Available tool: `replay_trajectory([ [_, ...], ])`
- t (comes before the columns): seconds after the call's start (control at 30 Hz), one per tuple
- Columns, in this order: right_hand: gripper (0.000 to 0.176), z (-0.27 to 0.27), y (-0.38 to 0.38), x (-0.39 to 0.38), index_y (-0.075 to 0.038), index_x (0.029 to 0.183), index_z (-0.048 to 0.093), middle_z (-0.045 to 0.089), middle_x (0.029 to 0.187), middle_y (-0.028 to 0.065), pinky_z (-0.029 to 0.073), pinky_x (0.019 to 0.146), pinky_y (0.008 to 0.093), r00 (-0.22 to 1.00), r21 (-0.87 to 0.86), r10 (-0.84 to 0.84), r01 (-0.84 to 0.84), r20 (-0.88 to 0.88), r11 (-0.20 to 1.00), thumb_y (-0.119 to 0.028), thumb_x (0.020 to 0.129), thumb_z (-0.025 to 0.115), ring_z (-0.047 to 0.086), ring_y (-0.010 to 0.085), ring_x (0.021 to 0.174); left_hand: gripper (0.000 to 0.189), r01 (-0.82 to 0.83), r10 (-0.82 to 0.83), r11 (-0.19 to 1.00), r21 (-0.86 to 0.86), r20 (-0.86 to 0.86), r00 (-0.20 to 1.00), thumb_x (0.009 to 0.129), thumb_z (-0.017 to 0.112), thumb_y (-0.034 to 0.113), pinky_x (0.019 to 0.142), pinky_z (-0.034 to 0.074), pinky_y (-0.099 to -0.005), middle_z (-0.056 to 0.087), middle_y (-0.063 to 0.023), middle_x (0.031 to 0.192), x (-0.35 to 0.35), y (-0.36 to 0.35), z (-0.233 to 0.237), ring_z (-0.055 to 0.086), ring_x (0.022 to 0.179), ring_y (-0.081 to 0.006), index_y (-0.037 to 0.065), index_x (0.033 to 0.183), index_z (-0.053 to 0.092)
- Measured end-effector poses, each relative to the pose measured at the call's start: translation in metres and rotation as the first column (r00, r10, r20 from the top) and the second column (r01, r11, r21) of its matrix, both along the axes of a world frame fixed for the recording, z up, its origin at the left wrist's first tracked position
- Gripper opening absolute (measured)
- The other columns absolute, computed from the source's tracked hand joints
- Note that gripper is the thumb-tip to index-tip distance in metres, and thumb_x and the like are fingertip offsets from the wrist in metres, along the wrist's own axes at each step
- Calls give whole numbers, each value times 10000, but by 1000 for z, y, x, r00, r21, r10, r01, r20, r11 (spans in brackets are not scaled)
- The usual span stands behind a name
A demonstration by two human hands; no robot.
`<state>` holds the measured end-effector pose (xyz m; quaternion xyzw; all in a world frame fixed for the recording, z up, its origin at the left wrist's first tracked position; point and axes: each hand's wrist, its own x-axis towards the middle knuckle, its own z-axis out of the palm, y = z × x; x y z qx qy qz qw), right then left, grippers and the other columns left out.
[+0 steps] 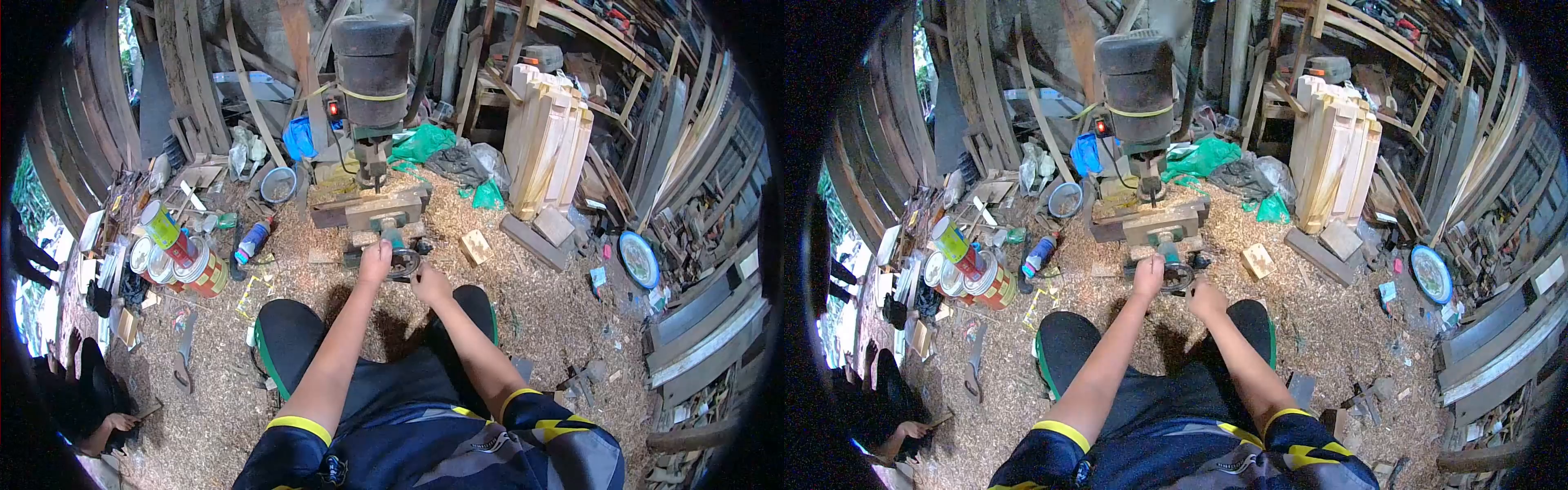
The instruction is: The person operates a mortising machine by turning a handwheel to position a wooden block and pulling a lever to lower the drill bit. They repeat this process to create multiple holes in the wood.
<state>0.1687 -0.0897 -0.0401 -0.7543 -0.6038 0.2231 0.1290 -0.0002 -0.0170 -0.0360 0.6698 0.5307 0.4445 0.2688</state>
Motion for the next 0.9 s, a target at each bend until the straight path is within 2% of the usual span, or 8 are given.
replay_trajectory([
  [0.17,437,-5,-9,11,-45,1216,603,733,996,264,554,883,536,990,-13,-51,50,-133,999,-377,933,638,709,450,992,539,40,-40,999,0,-13,999,1049,400,379,809,508,-561,660,-340,894,-5,2,-12,648,896,-532,-62,896,670],
  [0.27,460,12,-18,-13,-16,1208,570,732,998,271,554,871,545,993,210,13,12,-118,978,-339,898,678,712,445,982,534,23,-23,1000,4,-6,1000,1051,399,381,802,504,-530,651,-336,887,-4,4,-10,642,888,-526,-52,927,687],
  [0.37,479,-10,-10,8,-22,1225,547,726,1014,280,551,880,546,967,55,-4,18,-254,998,-340,892,681,710,445,985,523,37,-37,999,-30,0,999,1046,400,363,805,504,-537,651,-335,888,-8,2,-7,645,886,-523,-49,918,695],
  [0.57,531,8,-18,-6,15,1250,589,718,1018,305,546,876,535,987,186,45,-15,-154,982,-387,913,670,707,470,973,491,23,-23,999,31,-14,1000,1033,399,315,815,506,-545,670,-320,899,-8,1,-13,654,888,-513,-49,913,706],
  [0.63,536,2,-1,18,31,1212,639,723,1017,297,538,893,528,835,-87,32,-95,-549,992,-414,916,679,711,458,985,481,10,-10,1000,22,-17,1000,1030,401,305,820,502,-552,672,-318,898,-7,-1,-8,652,882,-511,-45,890,701],
  [0.7,528,20,11,41,41,1171,679,743,1020,262,554,882,451,977,-69,108,-123,-186,990,-437,946,666,732,380,994,481,-3,2,997,76,12,1000,1030,424,306,780,505,-557,658,-320,842,-4,1,-10,647,829,-515,-56,836,676],
  [0.83,357,90,66,75,21,1173,677,752,1018,215,556,876,416,928,309,85,34,-363,950,-281,985,647,731,308,967,479,-33,31,985,169,17,999,1025,454,295,726,504,-567,638,-316,762,-3,1,-11,642,755,-511,-53,754,641],
  [0.9,281,161,109,87,-3,1134,680,742,1022,142,543,872,360,887,654,271,45,-374,756,-261,1026,657,695,200,965,473,-49,53,981,189,-18,998,1020,454,290,713,497,-574,635,-304,754,-3,6,-17,635,742,-505,-36,733,643],
])
